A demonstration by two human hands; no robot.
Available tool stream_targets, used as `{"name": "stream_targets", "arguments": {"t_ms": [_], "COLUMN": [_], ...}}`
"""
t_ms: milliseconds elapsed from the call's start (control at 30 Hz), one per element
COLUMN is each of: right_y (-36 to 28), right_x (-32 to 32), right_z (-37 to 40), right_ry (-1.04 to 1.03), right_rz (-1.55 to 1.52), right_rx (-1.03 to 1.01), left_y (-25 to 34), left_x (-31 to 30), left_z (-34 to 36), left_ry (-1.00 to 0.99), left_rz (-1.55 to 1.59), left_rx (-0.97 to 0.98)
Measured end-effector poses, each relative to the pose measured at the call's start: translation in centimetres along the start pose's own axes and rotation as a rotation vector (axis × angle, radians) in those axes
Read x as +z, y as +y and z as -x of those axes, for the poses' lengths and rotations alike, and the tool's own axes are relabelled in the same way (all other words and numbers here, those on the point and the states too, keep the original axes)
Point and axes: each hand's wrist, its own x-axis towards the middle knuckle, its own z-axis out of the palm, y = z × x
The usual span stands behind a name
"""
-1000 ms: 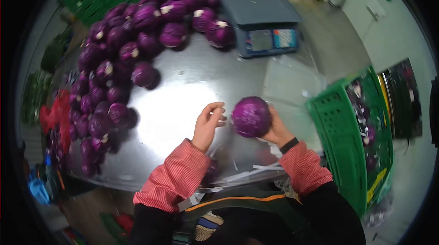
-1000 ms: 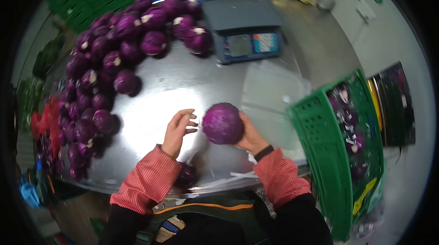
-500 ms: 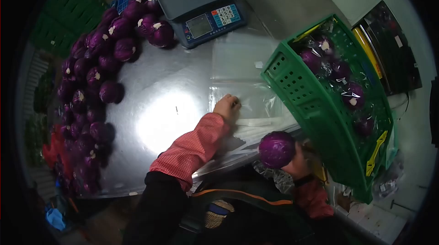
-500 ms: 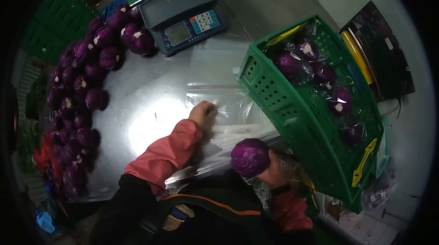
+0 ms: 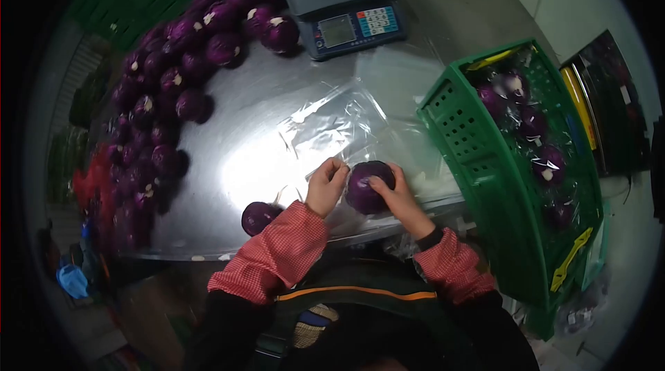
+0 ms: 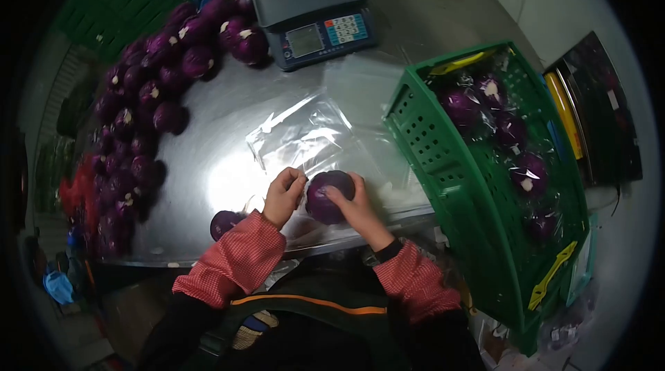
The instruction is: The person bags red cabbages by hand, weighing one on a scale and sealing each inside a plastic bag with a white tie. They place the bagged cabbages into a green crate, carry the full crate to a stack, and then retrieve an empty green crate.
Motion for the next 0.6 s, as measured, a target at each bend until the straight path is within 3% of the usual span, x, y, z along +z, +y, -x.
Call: {"name": "stream_targets", "arguments": {"t_ms": [33,100,167,233,300,400,533,600], "right_y": [-1.3,-2.5,-3.7,-5.1,-5.8,-6.4,-7.2,-6.7], "right_x": [1.5,3.8,4.8,5.9,6.4,7.9,8.2,7.4], "right_z": [0.2,-0.1,-0.7,-0.9,-2.3,-3.8,-4.4,-4.2], "right_ry": [0.039,0.136,0.054,0.039,0.055,0.02,-0.095,-0.073], "right_rz": [0.159,0.563,0.739,0.901,0.942,1.023,0.961,0.904], "right_rx": [0.007,-0.089,-0.098,-0.139,-0.119,-0.175,-0.098,-0.047], "left_y": [0.0,-0.4,-0.5,-1.4,-0.9,-1.1,-1.2,-1.8], "left_x": [0.2,0.1,-1.0,-3.4,-4.2,-2.9,-6.1,-7.8], "left_z": [0.2,0.4,1.1,2.5,3.3,2.6,-0.3,-0.5], "left_ry": [0.025,0.145,0.209,0.216,0.233,0.239,0.458,0.439], "left_rz": [0.082,-0.057,-0.156,-0.122,-0.078,-0.167,-0.235,-0.147], "left_rx": [-0.057,0.112,0.201,0.141,0.084,0.384,0.276,0.22]}}
